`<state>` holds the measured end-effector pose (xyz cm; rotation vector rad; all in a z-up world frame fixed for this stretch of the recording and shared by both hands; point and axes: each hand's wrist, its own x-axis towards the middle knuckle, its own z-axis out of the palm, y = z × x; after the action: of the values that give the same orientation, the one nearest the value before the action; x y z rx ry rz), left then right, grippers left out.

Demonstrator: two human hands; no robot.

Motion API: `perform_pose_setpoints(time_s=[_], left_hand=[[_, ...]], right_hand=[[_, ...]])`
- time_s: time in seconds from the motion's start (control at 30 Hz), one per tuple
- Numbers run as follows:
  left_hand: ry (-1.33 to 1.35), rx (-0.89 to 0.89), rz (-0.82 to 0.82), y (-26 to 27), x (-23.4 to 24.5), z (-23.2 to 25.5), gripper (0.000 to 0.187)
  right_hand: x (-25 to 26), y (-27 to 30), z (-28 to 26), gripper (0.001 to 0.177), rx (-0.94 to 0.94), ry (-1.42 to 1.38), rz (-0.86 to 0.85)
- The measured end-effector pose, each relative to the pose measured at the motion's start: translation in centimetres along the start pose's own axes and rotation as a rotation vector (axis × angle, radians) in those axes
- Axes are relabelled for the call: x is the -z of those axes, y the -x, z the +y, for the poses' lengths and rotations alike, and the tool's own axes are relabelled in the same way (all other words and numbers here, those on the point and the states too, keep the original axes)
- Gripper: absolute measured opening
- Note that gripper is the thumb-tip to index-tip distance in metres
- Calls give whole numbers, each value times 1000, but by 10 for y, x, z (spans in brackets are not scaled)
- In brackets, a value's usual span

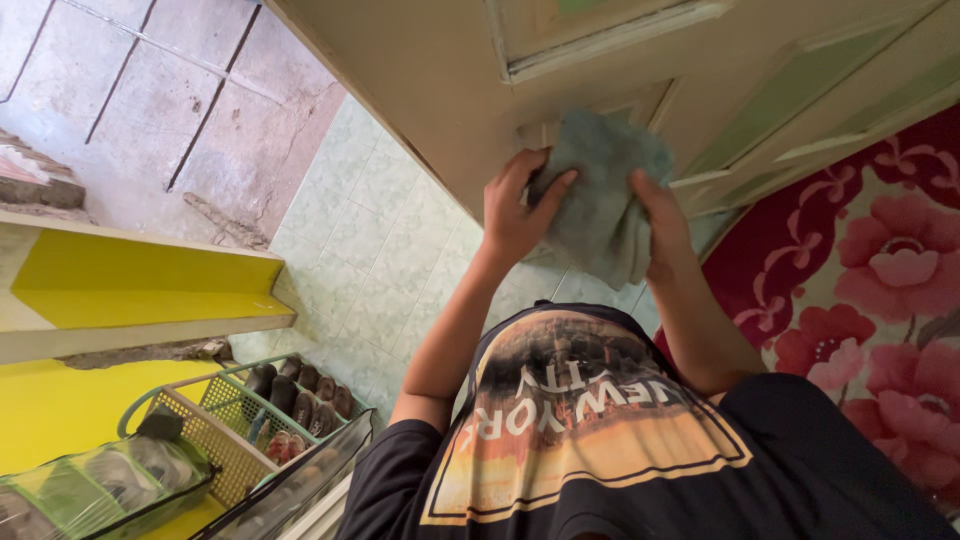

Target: The person wipes a white paneled door with a light blue cloth, moving from the upper panels downward and covering the frame and handle area. The person folds the cloth once and continues wiping the same door surface.

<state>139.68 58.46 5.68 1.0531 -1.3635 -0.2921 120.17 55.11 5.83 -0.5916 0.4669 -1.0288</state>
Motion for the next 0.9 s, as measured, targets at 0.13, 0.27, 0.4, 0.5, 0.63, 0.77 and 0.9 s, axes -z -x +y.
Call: perform_pose_setpoints(time_s=[0.13, 0.27, 0.4, 0.5, 0.63, 0.77, 0.9], left_hand=[[-406, -369, 39, -7, 12, -7, 39], [-712, -519, 244, -23, 29, -45, 60], [-779, -434, 264, -38, 36, -87, 85], [-843, -445, 248, -36, 33, -100, 94], [-805, -522, 274, -39, 33, -104, 100], [-801, -558, 275, -39, 34, -102, 99], [-803, -561, 286, -41, 34, -98, 100]], right_hand=[[6, 0, -2, 57, 130, 72, 130], [25, -6, -12, 55, 453, -41, 338], [35, -65, -6, 52, 1188, 833, 337], [14, -98, -1, 44, 1413, 1276, 173], [-12, -101, -1, 47, 1524, 1617, 208], [-29, -100, 0, 47, 1598, 1743, 251], [-40, -99, -3, 44, 1629, 1792, 287]])
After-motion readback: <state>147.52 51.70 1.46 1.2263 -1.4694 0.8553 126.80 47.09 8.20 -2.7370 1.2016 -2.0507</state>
